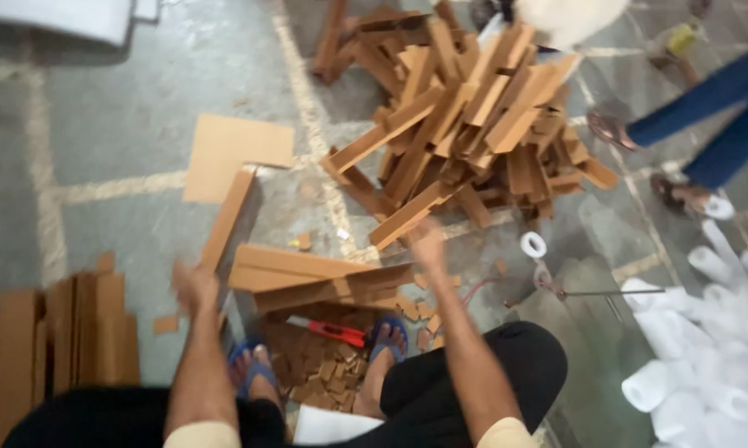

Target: The person sits on the floor and uses a red utility knife to cut long cardboard strips into smaller pieces. They repeatedly pick up a strip, cut it, and toss the pieces onto a growing pile.

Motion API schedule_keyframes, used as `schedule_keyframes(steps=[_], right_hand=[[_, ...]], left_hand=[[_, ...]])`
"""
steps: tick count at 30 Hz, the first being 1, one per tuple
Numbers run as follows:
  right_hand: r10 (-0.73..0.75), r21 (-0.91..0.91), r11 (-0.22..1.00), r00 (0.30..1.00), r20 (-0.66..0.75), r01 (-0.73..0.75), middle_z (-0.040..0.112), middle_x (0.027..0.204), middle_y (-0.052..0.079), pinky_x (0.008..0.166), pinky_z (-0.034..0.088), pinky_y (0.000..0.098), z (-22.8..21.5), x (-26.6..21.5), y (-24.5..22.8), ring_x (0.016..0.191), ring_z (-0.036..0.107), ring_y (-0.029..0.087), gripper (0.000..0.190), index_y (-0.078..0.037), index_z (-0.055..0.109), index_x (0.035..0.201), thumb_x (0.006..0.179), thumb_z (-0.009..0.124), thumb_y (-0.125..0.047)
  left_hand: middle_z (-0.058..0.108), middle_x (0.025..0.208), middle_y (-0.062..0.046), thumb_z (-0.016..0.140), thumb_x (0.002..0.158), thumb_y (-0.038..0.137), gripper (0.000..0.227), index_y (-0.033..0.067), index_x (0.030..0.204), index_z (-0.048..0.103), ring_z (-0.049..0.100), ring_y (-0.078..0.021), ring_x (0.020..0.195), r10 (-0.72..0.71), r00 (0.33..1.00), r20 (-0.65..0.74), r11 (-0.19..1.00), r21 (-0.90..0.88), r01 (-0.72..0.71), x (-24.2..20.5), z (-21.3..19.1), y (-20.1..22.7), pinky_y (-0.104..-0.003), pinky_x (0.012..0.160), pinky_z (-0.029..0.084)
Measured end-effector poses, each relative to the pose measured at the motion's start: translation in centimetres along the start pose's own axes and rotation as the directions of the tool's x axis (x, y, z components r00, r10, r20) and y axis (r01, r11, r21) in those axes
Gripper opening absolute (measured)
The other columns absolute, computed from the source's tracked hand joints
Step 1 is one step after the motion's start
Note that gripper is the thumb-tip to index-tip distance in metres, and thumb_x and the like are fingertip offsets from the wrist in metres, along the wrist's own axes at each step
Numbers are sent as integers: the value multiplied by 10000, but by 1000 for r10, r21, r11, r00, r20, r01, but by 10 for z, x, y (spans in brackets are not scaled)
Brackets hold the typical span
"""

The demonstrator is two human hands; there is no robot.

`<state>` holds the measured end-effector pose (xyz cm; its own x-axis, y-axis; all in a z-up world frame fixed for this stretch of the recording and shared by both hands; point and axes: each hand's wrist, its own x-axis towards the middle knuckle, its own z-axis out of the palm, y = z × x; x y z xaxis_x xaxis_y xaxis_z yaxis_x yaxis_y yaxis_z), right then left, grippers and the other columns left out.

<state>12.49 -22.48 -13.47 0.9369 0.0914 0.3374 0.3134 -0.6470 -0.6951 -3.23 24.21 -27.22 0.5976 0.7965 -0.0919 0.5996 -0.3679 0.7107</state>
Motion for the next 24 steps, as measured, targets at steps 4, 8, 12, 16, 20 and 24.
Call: schedule_keyframes(steps=[4, 8, 12, 16, 20, 24], right_hand=[[-54, -260, 939, 845, 532, 223, 696, 1187, 123, 910, 491, 499, 36, -69, -7, 1137, 642, 339, 501, -124, 725, 1119, 736, 822, -433], [62, -426, 849, 740, 670, 314, 691, 1082, 70, 872, 454, 521, 57, -82, -18, 1087, 646, 304, 328, -212, 748, 1127, 802, 745, -256], [55, -409, 870, 772, 633, 274, 661, 1043, 56, 854, 455, 499, 66, -89, -3, 1106, 624, 276, 297, -233, 770, 1095, 817, 693, -161], [-62, -307, 900, 789, 612, 309, 664, 1013, 26, 861, 420, 494, 63, -100, 4, 1087, 611, 229, 296, -230, 774, 1054, 790, 684, -132], [-193, -270, 874, 798, 571, 404, 657, 1099, 46, 991, 407, 503, 48, -102, -26, 1160, 602, 234, 299, -228, 761, 1113, 851, 676, -110], [-362, -280, 811, 816, 450, 514, 624, 1275, 161, 1061, 322, 628, 28, -95, -48, 1293, 517, 351, 363, -104, 740, 1015, 663, 751, -192]], left_hand=[[518, 1503, -223, 637, 961, 400, 581, 74, 1436, 559, 487, -473, 1357, -328, 926, 185, 910, 325, 257, -11, -6, -25, -673, 1040, 411], [616, 1345, -221, 678, 947, 354, 470, 94, 1336, 648, 586, -456, 1215, -272, 948, 164, 900, 391, 190, -24, -14, -26, -616, 964, 473], [692, 1190, -211, 681, 971, 299, 327, 114, 1237, 725, 656, -437, 1087, -127, 983, 133, 942, 325, 77, -12, -12, 10, -567, 884, 515], [745, 1069, -190, 666, 998, 228, 220, 115, 1150, 778, 703, -412, 1004, 135, 990, 45, 954, 265, -142, -7, -25, 38, -519, 843, 539], [739, 1160, -124, 614, 985, 208, 256, 206, 1178, 782, 687, -362, 1055, 350, 912, 216, 924, 80, -373, -11, -14, 85, -496, 897, 537], [742, 1113, -106, 672, 836, 252, 276, 235, 1086, 788, 694, -355, 1017, 598, 592, 541, 717, -30, -696, -34, 7, 124, -463, 872, 562]])
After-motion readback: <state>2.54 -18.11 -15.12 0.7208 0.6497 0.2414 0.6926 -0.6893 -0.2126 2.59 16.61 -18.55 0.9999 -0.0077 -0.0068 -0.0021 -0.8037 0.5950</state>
